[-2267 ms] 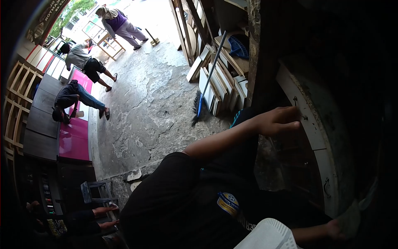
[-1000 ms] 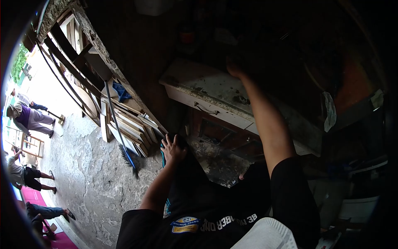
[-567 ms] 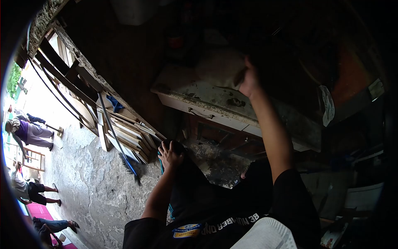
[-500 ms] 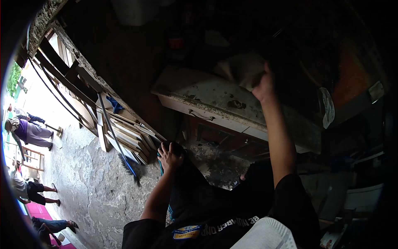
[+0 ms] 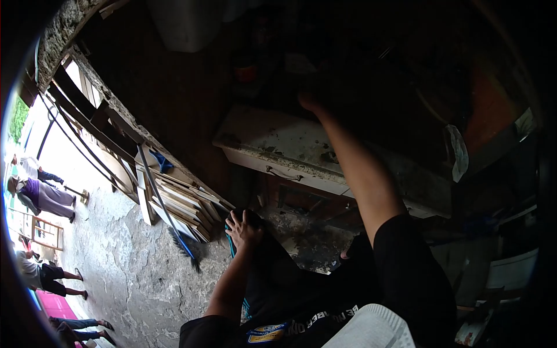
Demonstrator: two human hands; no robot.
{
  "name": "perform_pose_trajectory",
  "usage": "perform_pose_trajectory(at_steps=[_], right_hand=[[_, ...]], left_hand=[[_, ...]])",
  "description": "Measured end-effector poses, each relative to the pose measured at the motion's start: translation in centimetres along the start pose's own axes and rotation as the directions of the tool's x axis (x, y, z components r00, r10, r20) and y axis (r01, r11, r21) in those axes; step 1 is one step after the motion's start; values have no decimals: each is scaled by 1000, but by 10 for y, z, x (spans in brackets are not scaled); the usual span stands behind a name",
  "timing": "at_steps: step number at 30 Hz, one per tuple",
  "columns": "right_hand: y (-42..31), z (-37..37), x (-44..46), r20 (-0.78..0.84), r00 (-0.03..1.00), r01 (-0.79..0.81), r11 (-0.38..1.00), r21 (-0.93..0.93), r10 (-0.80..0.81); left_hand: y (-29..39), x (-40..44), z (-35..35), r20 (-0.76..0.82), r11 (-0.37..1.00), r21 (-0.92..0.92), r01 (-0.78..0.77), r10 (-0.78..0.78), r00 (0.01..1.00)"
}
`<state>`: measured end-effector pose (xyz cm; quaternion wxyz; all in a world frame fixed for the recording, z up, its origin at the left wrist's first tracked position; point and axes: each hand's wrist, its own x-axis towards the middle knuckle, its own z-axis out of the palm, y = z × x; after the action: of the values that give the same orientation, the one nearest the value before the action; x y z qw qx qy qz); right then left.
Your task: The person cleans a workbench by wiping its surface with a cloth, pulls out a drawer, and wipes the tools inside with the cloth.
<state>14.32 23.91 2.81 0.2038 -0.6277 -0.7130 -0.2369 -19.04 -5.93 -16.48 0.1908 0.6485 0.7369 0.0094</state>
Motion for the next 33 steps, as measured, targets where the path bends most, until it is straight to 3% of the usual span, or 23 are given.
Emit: perform_pose_trajectory(at_steps=[1,6,7,8,9,11,13,15,16,17,19,21,22,23,25,27,29,31,32,33], right_hand=[[-23,-26,9,-55,998,35,999,33,-33],[-63,-75,0,185,978,71,989,131,-95],[-67,-80,-22,348,935,-130,840,526,-73],[-65,-81,-35,486,865,-361,519,775,-125],[-57,-79,-45,493,863,-372,521,768,-111],[-32,-86,-72,531,837,-536,-4,844,-135],[-10,-135,-100,724,689,-617,-507,602,22],[18,-204,-114,830,521,-504,-712,489,201],[50,-204,-132,731,623,-373,-715,591,279],[85,-204,-149,613,706,-229,-704,672,355],[128,-236,-164,535,655,-90,-648,756,533],[143,-254,-157,288,475,-109,-269,957,832],[152,-248,-153,286,476,-108,-268,957,831],[164,-232,-150,253,466,-362,-78,929,848],[191,-183,-144,178,473,-749,287,598,863],[212,-134,-133,112,526,-850,526,33,843],[219,-94,-115,272,747,-479,775,-411,606],[227,-17,-79,406,768,-441,869,-224,495],[192,-25,-64,413,782,-420,884,-204,466],[150,-31,-54,334,883,-379,920,97,328]], left_hand=[[-3,0,1,-3,1000,7,-10,10,1000],[-7,5,7,-2,999,19,34,-34,999],[-5,4,4,-5,999,29,41,-41,999],[-2,6,6,-2,999,30,25,-25,1000],[-4,6,8,-8,999,41,27,-26,1000],[-6,6,11,-14,999,50,20,-19,1000],[-4,3,9,-4,999,50,16,-16,1000],[-4,5,13,-20,998,56,24,-23,1000],[-6,5,14,-20,998,52,17,-16,1000],[-8,7,16,-10,998,54,14,-13,1000],[-5,8,14,-1,998,58,13,-13,1000],[-1,8,15,-3,998,68,14,-14,1000],[0,7,15,-1,996,85,15,-15,1000],[1,6,14,-4,996,86,14,-14,1000],[4,6,14,5,995,99,14,-14,1000],[4,3,12,2,996,89,10,-11,1000],[7,1,7,-11,997,70,23,-23,1000],[10,-4,-2,1,996,75,50,-50,999],[5,-3,2,-12,996,80,50,-49,999],[1,-1,6,-35,997,68,48,-45,998]])
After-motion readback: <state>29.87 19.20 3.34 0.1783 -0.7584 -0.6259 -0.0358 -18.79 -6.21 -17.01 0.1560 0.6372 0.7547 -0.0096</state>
